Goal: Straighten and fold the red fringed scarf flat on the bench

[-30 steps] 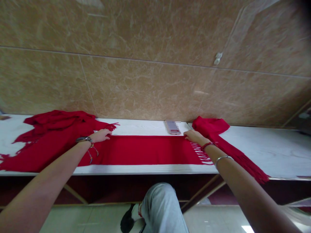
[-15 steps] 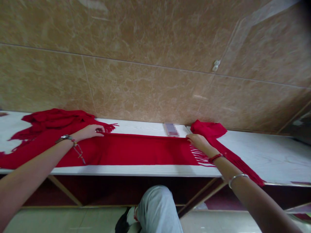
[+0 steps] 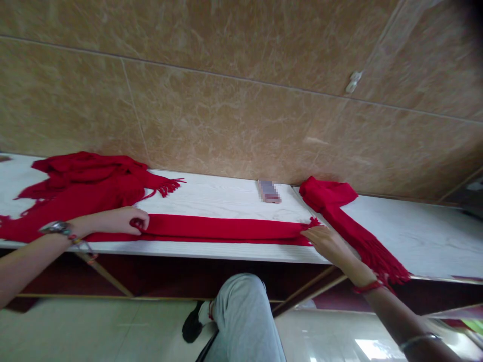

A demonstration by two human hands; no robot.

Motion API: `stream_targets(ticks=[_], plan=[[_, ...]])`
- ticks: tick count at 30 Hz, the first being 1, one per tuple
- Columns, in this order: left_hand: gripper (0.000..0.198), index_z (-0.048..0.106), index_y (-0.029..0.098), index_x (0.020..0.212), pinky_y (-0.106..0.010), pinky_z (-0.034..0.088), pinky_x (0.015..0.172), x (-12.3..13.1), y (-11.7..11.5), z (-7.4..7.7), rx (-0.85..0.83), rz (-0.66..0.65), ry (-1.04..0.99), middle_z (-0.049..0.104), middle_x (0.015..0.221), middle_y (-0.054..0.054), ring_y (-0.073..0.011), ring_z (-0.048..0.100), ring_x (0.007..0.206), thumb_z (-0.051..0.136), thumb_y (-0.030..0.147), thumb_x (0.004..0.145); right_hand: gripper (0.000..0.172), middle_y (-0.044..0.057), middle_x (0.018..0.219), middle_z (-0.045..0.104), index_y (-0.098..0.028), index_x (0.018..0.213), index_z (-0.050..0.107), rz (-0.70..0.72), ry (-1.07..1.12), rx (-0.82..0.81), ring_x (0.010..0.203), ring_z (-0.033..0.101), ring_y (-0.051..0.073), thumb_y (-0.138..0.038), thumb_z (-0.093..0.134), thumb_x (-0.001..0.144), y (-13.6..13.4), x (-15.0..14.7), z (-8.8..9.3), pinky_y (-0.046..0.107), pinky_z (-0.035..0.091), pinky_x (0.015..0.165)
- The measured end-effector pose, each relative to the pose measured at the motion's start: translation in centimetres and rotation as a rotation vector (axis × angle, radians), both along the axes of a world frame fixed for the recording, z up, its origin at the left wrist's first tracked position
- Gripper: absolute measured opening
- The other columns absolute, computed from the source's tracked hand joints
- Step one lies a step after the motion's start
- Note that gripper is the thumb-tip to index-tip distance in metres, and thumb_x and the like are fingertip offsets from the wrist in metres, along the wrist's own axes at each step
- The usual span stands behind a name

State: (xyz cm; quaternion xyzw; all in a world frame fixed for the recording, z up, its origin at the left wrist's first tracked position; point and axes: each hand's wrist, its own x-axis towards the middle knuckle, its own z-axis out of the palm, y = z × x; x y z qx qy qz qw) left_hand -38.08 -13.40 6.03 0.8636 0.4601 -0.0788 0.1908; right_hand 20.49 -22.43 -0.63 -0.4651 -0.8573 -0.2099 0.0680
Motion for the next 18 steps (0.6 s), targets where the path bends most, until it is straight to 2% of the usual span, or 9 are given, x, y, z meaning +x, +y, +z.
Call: stream_targets(ticks=[8,12,15,18], plan=[[0.013,0.062,0.017,0.069,-0.017,0.036,0.064,0.0,0.1,-1.0,-0.036,0.019,0.010,0.061,0.069,0.004,-0.0126,0.049,0.068,0.052,0.024,0.065,0.032,0.011,0.094,0.068,-0.016,0.096,0.065,0.058,-0.040,-0.007,0.085,0.061,0.020,-0.004,0.040,0.079,-0.4,0.0,-1.1,0.037,0.045,0.083],[0.013,0.062,0.017,0.071,-0.016,0.035,0.061,0.3,0.3,-0.6,-0.051,0.012,0.058,0.061,0.069,0.004,-0.0116,0.048,0.066,0.053,0.025,0.066,0.033,0.011,0.098,0.067,-0.015,0.099,0.064,0.053,-0.075,-0.002,0.088,0.060,0.021,-0.003,0.040,0.079,-0.3,0.2,-1.3,0.037,0.044,0.084],[0.020,0.063,0.017,0.075,-0.017,0.036,0.063,1.8,0.0,0.4,-0.101,0.003,0.045,0.063,0.073,0.003,-0.0119,0.050,0.068,0.053,0.034,0.072,0.033,0.012,0.098,0.066,-0.014,0.098,0.063,0.050,-0.109,-0.001,0.088,0.060,0.021,-0.002,0.038,0.079,-0.1,-0.1,-1.1,0.037,0.043,0.085],[0.030,0.064,0.017,0.084,-0.020,0.039,0.073,5.3,-0.4,1.3,-0.053,-0.042,-0.068,0.065,0.086,0.001,-0.0141,0.054,0.078,0.046,0.041,0.080,0.033,0.012,0.097,0.066,-0.014,0.094,0.064,0.013,-0.127,-0.031,0.089,0.058,0.022,-0.002,0.037,0.080,0.0,-1.1,-0.4,0.040,0.039,0.089]])
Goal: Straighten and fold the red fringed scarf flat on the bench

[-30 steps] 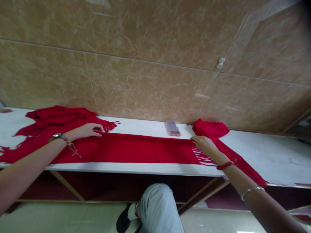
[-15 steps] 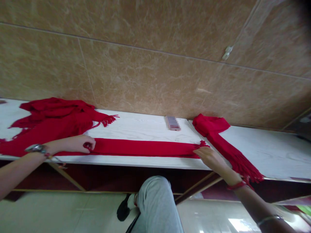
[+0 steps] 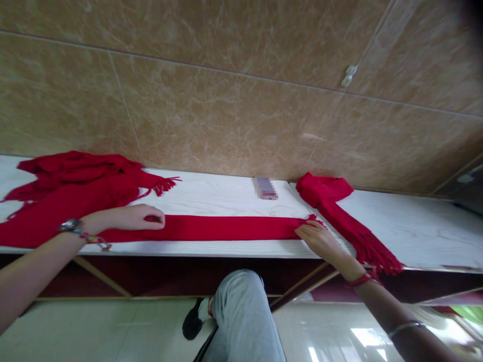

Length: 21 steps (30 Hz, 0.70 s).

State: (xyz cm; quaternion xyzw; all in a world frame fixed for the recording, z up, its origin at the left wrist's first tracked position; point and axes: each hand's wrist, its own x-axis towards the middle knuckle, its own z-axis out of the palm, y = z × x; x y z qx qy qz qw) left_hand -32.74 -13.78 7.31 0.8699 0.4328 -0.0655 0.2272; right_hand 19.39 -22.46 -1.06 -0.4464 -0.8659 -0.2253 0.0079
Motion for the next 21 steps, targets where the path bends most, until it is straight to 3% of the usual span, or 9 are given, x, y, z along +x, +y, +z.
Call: stream_targets(ticks=[3,6,10,15,21], plan=[[0.035,0.061,0.016,0.096,-0.025,0.039,0.083,5.1,-0.4,-0.7,0.202,-0.075,-0.127,0.063,0.099,-0.004,-0.0172,0.056,0.089,0.041,0.043,0.084,0.033,0.014,0.093,0.066,-0.013,0.091,0.064,-0.149,-0.030,-0.033,0.090,0.057,0.026,-0.001,0.036,0.078,-0.5,-2.1,1.0,0.050,0.032,0.095],[0.038,0.056,0.018,0.112,-0.027,0.030,0.099,10.5,-0.9,-2.8,0.336,-0.209,-0.187,0.053,0.121,-0.007,-0.0190,0.047,0.112,0.037,0.041,0.088,0.035,0.018,0.098,0.064,-0.010,0.096,0.063,-0.332,-0.001,-0.105,0.097,0.054,0.032,-0.001,0.035,0.078,-1.3,-5.2,2.1,0.062,0.023,0.095],[0.044,0.039,0.020,0.130,-0.031,0.019,0.106,15.6,-1.3,-5.9,0.404,-0.311,-0.198,0.032,0.142,-0.007,-0.0187,0.024,0.131,0.030,0.039,0.092,0.040,0.016,0.125,0.052,-0.013,0.119,0.052,-0.308,0.174,-0.231,0.117,0.042,0.032,-0.011,0.032,0.085,-1.1,-9.9,2.5,0.061,0.022,0.097],[0.049,0.028,0.014,0.136,-0.034,0.017,0.106,17.9,-1.1,-8.4,0.466,-0.279,-0.100,0.025,0.145,-0.009,-0.0182,0.017,0.134,0.025,0.038,0.094,0.045,0.013,0.139,0.036,-0.014,0.133,0.037,-0.280,0.372,-0.229,0.128,0.030,0.026,-0.031,0.031,0.091,1.2,-14.1,0.7,0.053,0.024,0.101],[0.049,0.030,0.015,0.136,-0.033,0.014,0.107,17.9,-1.3,-8.9,0.536,-0.273,-0.044,0.028,0.143,-0.007,-0.0173,0.020,0.133,0.025,0.038,0.093,0.047,0.007,0.143,0.030,-0.022,0.137,0.031,-0.223,0.369,-0.286,0.132,0.023,0.023,-0.038,0.025,0.093,2.1,-14.4,-0.8,0.051,0.022,0.103]])
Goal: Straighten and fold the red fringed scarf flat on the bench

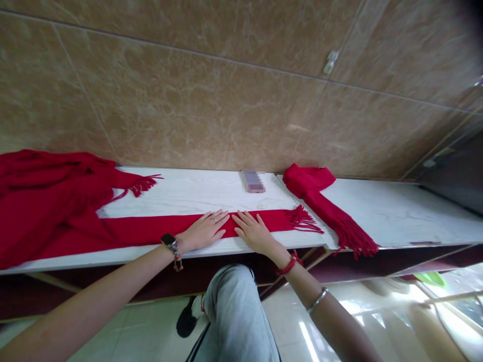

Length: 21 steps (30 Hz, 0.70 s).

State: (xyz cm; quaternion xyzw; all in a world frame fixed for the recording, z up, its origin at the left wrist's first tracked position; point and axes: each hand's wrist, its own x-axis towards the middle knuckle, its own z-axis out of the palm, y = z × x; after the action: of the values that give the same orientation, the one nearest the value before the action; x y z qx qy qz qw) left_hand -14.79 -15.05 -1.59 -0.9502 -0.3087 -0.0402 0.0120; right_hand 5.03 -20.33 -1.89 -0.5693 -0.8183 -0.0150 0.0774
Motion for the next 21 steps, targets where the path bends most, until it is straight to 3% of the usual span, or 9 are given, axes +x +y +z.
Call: stream_targets(ticks=[12,21], plan=[[0.052,0.030,0.012,0.137,-0.034,0.017,0.107,0.1,0.2,-0.1,0.012,0.009,-0.017,0.027,0.143,-0.007,-0.0180,0.022,0.132,0.023,0.038,0.092,0.050,0.011,0.145,0.025,-0.017,0.138,0.027,-0.144,-0.081,-0.023,0.132,0.022,0.026,-0.038,0.024,0.093,0.2,3.2,-0.1,0.053,0.027,0.100],[0.052,0.031,0.014,0.136,-0.034,0.020,0.106,0.0,0.3,0.1,-0.005,0.023,-0.029,0.028,0.143,-0.007,-0.0180,0.023,0.132,0.025,0.039,0.091,0.044,0.013,0.142,0.031,-0.021,0.133,0.037,-0.405,-0.229,0.021,0.128,0.028,0.029,-0.033,0.028,0.092,-0.7,10.2,-0.1,0.052,0.030,0.096]])
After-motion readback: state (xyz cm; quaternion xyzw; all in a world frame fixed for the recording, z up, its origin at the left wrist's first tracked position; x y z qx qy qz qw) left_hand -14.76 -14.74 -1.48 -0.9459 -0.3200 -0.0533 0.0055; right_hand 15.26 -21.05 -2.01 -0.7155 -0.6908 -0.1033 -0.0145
